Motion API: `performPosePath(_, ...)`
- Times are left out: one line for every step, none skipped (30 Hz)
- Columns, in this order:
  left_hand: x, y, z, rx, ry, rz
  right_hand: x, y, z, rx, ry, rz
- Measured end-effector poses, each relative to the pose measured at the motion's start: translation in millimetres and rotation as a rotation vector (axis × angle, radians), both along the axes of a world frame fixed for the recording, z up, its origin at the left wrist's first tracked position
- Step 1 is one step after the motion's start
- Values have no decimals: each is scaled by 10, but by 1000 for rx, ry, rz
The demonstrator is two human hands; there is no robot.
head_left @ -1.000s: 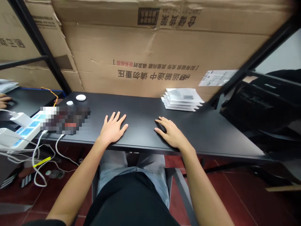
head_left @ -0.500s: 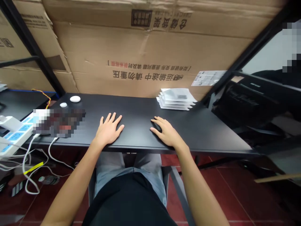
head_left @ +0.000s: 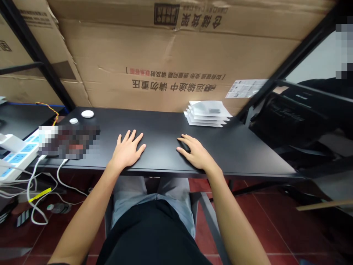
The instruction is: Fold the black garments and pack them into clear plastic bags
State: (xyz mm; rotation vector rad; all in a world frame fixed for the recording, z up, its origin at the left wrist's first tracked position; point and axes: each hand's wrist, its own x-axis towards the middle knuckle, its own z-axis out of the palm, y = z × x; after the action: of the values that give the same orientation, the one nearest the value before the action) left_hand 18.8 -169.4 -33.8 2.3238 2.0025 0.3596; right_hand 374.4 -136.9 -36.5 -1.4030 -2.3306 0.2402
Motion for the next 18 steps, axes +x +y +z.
performPosePath(0, 1, 2, 0, 1, -1, -1, -1, 1, -1, 0, -2)
performPosePath(1, 1, 3, 0, 2, -2, -1, -2, 1, 0, 2, -2)
performPosePath(0, 2, 2, 1, 3, -1, 0, -3, 1, 2, 3, -2)
performPosePath(0, 3, 0, 1, 3, -1, 1, -3, 0, 4, 5, -2)
performPosePath(-1, 5, -2, 2, 3, 0, 2, -4, -1, 6, 6, -1)
performPosePath(-2, 6, -4, 2, 3, 0, 3, -3, -3, 8, 7, -1)
performPosePath(-3, 6, -7, 3, 3, -1, 5, -3, -5, 10, 9, 0)
performPosePath(-4, 7, -9, 4, 3, -3, 6, -2, -6, 11, 10, 0)
performPosePath(-5, 8, -10, 6, 2, -4, 6, -2, -8, 12, 11, 1)
performPosePath(-5, 8, -11, 7, 1, -4, 6, -1, -10, 13, 12, 1)
performPosePath(-6, 9, -11, 8, 2, -4, 6, 0, -10, 12, 13, 0)
performPosePath(-6, 9, -11, 8, 3, -2, 6, 0, -11, 11, 12, -1)
performPosePath(-5, 10, -9, 7, 4, -1, 6, 1, -10, 7, 10, -1)
performPosePath(-5, 10, -8, 4, 5, -1, 5, 1, -9, 4, 9, -2)
performPosePath(-5, 11, -6, 2, 6, 0, 5, 0, -7, 1, 8, -3)
performPosePath(-6, 11, -4, -1, 7, -1, 4, -1, -5, 0, 8, -5)
performPosePath(-6, 12, -2, -3, 7, -2, 4, -2, -3, 0, 9, -6)
performPosePath(-7, 12, -1, -4, 6, -3, 3, -4, -1, 0, 10, -5)
